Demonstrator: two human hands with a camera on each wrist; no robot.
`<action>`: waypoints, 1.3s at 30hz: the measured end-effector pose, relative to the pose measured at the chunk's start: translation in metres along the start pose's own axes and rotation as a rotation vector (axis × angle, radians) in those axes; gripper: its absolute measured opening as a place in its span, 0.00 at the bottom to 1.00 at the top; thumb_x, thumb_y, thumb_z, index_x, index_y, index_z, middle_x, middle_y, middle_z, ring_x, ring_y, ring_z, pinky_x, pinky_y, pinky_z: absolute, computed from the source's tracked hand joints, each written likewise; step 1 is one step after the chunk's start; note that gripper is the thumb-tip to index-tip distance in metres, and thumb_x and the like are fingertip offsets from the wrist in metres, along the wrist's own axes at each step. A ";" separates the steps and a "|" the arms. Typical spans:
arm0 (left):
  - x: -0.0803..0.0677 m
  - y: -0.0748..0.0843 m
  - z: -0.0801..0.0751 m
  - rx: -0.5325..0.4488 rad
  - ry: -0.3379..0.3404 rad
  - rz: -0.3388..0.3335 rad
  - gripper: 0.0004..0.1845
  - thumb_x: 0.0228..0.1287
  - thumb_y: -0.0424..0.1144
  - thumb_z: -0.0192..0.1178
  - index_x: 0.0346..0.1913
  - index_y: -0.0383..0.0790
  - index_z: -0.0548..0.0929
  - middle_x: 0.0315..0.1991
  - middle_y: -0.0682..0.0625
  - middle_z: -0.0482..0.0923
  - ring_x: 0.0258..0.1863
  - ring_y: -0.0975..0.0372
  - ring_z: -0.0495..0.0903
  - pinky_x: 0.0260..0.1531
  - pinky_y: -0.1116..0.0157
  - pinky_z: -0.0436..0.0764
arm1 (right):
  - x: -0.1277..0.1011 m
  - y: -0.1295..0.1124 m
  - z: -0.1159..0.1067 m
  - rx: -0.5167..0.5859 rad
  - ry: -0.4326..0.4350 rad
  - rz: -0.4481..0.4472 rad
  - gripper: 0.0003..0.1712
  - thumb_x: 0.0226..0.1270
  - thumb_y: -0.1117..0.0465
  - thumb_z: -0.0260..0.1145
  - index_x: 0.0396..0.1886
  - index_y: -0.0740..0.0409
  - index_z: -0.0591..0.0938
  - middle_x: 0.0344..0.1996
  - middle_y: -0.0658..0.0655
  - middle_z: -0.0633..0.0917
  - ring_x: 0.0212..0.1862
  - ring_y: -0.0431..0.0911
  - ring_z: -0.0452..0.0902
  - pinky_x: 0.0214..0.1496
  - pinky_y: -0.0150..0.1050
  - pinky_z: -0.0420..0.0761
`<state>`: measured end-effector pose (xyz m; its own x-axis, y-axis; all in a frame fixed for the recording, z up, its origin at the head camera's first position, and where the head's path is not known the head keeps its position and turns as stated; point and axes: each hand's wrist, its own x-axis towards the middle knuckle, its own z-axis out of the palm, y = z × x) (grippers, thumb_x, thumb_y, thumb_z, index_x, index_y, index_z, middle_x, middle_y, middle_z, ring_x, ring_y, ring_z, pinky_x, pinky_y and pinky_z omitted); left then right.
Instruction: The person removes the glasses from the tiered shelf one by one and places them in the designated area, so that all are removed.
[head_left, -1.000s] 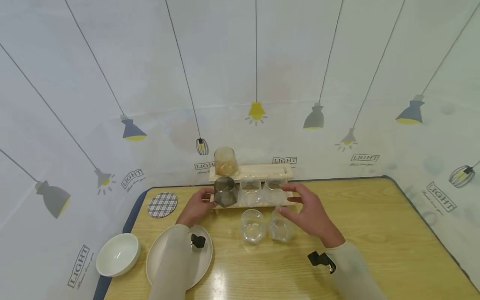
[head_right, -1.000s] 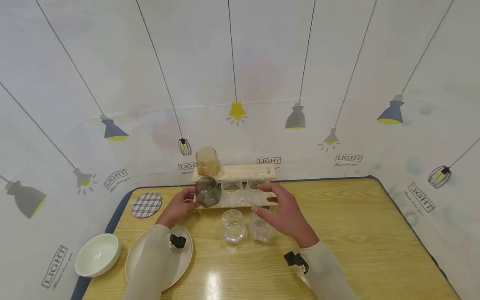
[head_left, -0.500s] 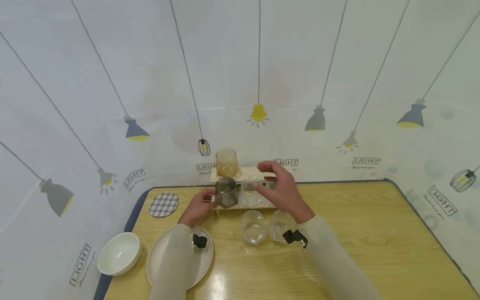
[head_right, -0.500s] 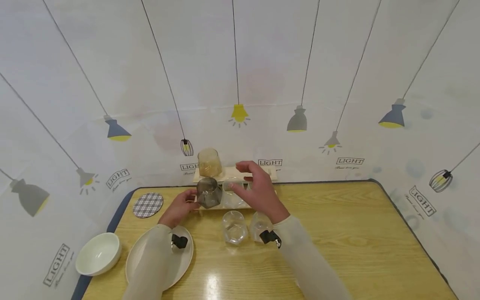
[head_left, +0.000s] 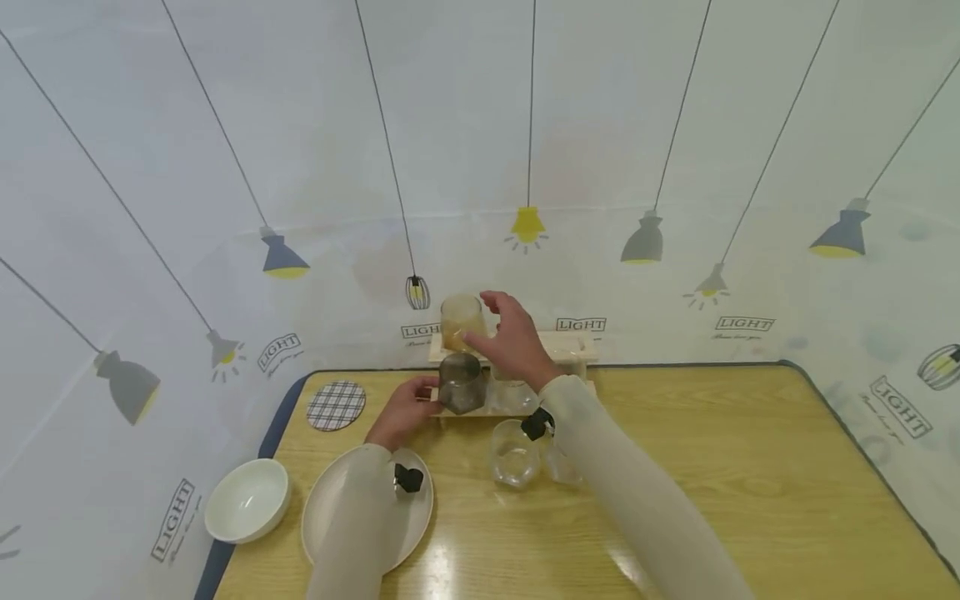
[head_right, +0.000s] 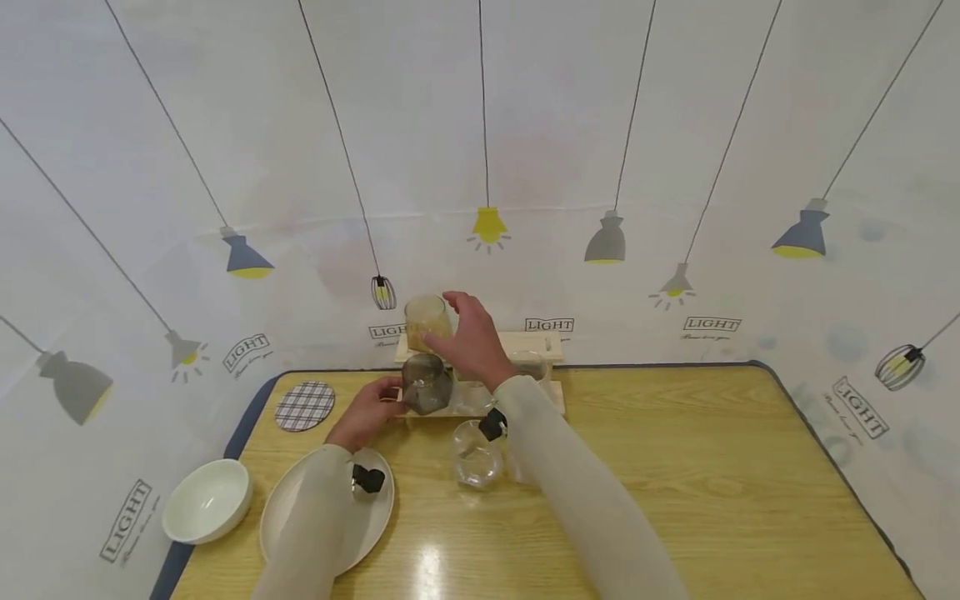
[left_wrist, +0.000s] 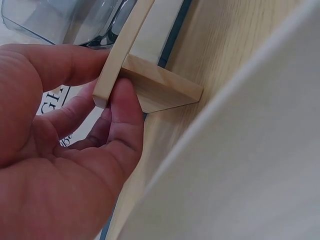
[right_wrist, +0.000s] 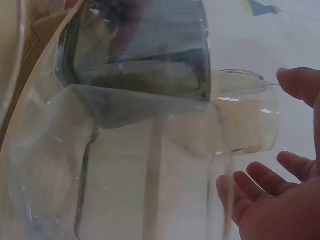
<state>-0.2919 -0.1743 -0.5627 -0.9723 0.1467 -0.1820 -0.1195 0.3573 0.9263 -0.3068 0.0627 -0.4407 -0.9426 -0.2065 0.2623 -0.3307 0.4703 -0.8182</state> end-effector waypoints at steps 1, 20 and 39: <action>0.001 -0.001 0.001 -0.005 0.000 0.001 0.26 0.63 0.30 0.69 0.66 0.37 0.81 0.60 0.39 0.79 0.59 0.50 0.77 0.53 0.58 0.87 | 0.005 0.003 0.002 -0.023 -0.015 0.018 0.45 0.70 0.46 0.73 0.80 0.55 0.65 0.74 0.60 0.73 0.75 0.56 0.69 0.74 0.57 0.76; 0.002 0.004 0.009 0.010 -0.009 -0.019 0.27 0.62 0.30 0.68 0.66 0.37 0.81 0.59 0.38 0.80 0.59 0.50 0.78 0.51 0.59 0.86 | 0.028 0.011 0.008 -0.048 -0.082 0.097 0.49 0.62 0.46 0.79 0.77 0.54 0.67 0.71 0.60 0.77 0.70 0.58 0.74 0.71 0.55 0.78; -0.001 0.005 0.000 0.013 -0.007 -0.024 0.29 0.62 0.30 0.68 0.68 0.36 0.79 0.61 0.37 0.79 0.60 0.48 0.78 0.54 0.56 0.87 | -0.016 -0.013 -0.053 0.058 -0.070 -0.032 0.48 0.63 0.43 0.79 0.79 0.41 0.68 0.72 0.52 0.78 0.70 0.55 0.76 0.67 0.56 0.82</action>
<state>-0.2915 -0.1726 -0.5579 -0.9676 0.1447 -0.2070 -0.1404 0.3733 0.9170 -0.2895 0.1054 -0.4072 -0.9253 -0.2813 0.2543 -0.3558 0.4126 -0.8385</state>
